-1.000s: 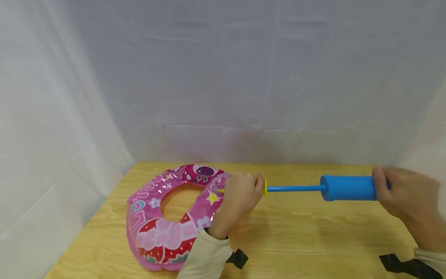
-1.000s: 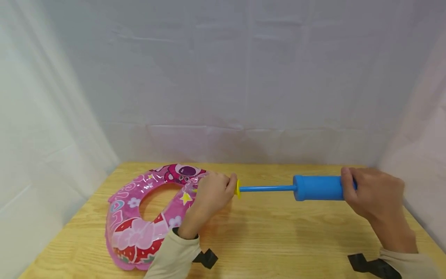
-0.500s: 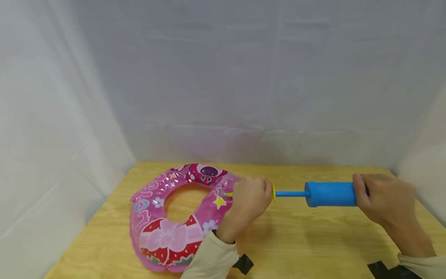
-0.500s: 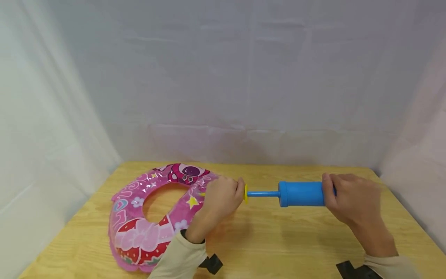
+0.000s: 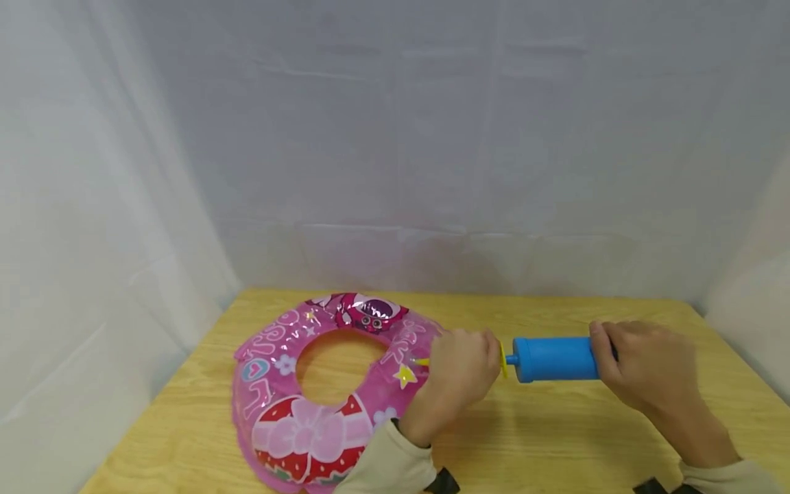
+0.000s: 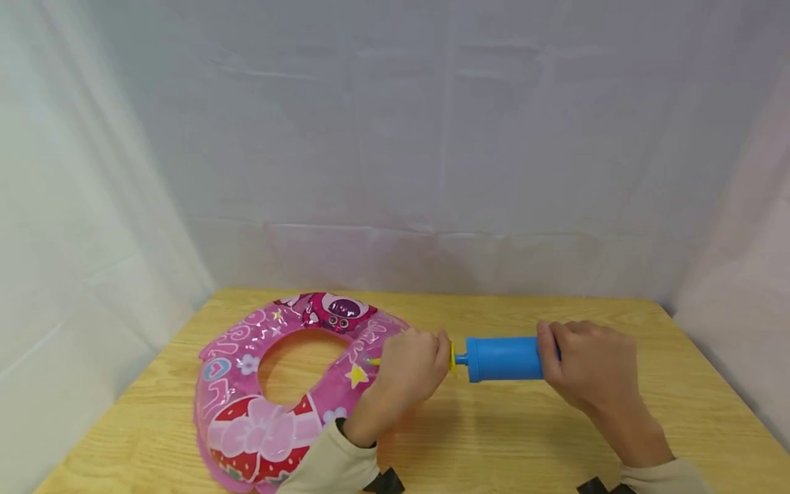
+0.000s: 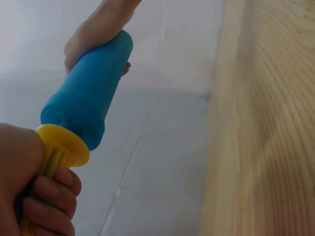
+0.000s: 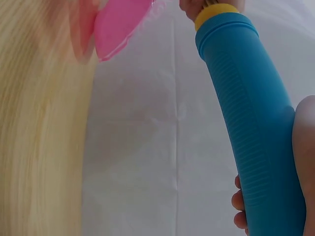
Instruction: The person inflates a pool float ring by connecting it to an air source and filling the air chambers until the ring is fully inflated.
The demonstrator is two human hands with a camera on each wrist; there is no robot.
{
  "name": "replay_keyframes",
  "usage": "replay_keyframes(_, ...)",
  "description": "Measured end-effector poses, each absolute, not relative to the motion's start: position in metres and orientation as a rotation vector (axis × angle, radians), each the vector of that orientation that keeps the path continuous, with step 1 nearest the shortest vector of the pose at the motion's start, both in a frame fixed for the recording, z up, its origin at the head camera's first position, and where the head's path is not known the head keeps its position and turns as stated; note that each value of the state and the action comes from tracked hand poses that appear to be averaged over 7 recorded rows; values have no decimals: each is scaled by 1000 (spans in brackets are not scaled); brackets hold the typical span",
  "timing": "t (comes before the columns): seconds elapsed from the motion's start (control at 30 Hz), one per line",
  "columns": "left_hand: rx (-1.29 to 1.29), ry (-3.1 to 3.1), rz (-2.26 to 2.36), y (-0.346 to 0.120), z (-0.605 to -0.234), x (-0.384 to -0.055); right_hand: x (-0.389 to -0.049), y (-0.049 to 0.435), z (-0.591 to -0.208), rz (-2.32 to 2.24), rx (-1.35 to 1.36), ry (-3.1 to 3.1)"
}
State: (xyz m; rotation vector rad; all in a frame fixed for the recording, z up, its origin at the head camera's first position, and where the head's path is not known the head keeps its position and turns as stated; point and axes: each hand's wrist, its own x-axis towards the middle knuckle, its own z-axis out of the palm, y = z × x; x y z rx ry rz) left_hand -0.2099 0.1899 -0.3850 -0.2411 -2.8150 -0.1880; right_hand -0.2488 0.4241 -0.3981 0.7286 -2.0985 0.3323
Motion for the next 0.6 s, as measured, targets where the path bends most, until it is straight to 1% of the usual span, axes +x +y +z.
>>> replay_keyframes(0.27, -263, -2841, -209, 192, -389, -208, -244, 418, -407, 378, 715, -2136)
replay_keyframes(0.6, -289, -2822, -480, 182, -384, -208, -245, 420, -412, 401, 724, -2140)
